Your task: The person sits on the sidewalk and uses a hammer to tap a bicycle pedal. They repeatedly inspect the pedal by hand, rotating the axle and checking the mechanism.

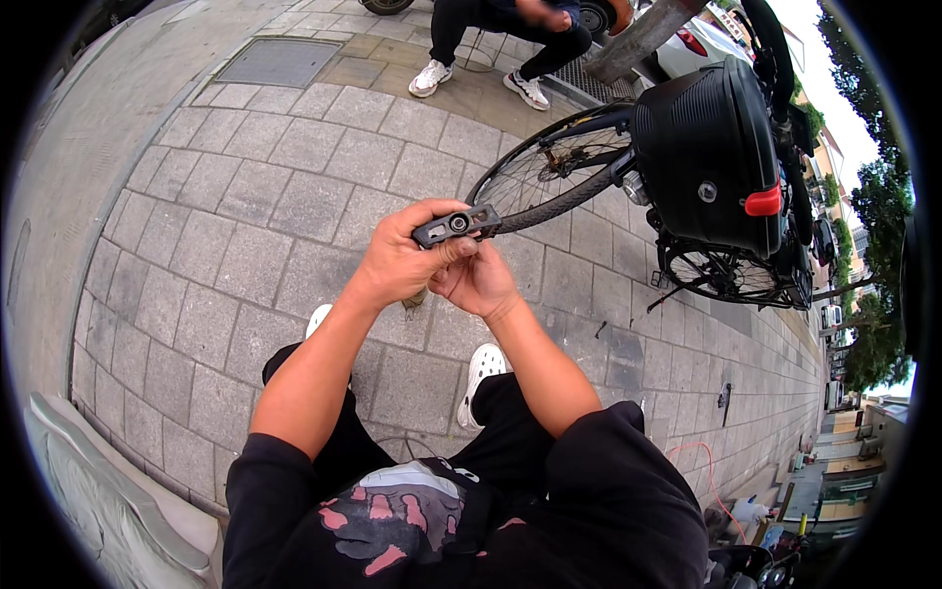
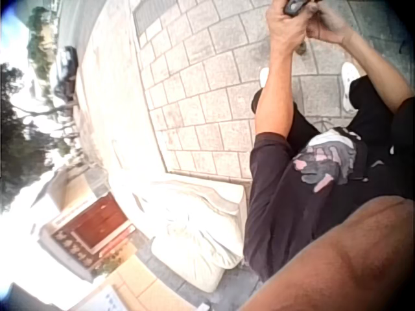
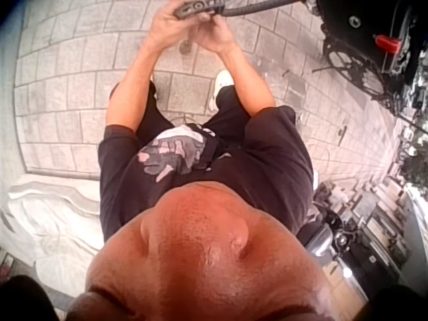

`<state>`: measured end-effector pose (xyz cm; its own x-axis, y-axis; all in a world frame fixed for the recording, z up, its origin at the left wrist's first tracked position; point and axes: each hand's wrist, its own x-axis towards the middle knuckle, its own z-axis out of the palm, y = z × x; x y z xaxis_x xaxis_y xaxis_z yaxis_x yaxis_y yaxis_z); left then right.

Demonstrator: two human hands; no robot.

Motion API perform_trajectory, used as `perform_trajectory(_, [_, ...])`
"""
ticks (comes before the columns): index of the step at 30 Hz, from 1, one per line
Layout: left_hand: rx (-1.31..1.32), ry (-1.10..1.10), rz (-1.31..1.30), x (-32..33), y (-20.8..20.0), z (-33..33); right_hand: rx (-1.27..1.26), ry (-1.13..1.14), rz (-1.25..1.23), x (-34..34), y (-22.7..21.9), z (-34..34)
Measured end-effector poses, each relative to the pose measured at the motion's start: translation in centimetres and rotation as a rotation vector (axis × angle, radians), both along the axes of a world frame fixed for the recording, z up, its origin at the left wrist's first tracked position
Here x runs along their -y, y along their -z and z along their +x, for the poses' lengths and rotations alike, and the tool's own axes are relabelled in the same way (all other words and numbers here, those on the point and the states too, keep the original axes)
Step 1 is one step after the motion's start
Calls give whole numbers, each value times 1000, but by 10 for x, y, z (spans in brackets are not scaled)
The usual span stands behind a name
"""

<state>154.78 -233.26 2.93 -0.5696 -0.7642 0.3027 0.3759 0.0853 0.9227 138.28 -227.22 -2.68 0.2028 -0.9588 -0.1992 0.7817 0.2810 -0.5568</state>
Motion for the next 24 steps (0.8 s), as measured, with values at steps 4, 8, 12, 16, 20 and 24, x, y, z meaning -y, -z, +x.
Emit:
perform_trajectory(4, [38, -40, -62, 4, 5, -1, 80, -120, 18, 0, 5, -2])
perform_trajectory(8, [88, -57, 56, -1, -11, 0, 173, -102, 55, 0, 5, -2])
perform_trajectory(12, [-39, 34, 257, 12, -1, 0, 132, -70, 114, -3, 2, 6])
perform_trajectory(16, [-50, 18, 278, 19, 17, 2, 99, -103, 90, 1, 20, 2])
perform_trajectory(20, [-66, 23, 309, 22, 13, 11, -387, 11, 157, -15, 16, -24])
perform_trajectory(24, [-192, -53, 486, 23, 14, 14, -919, 64, 189, -68, -23, -85])
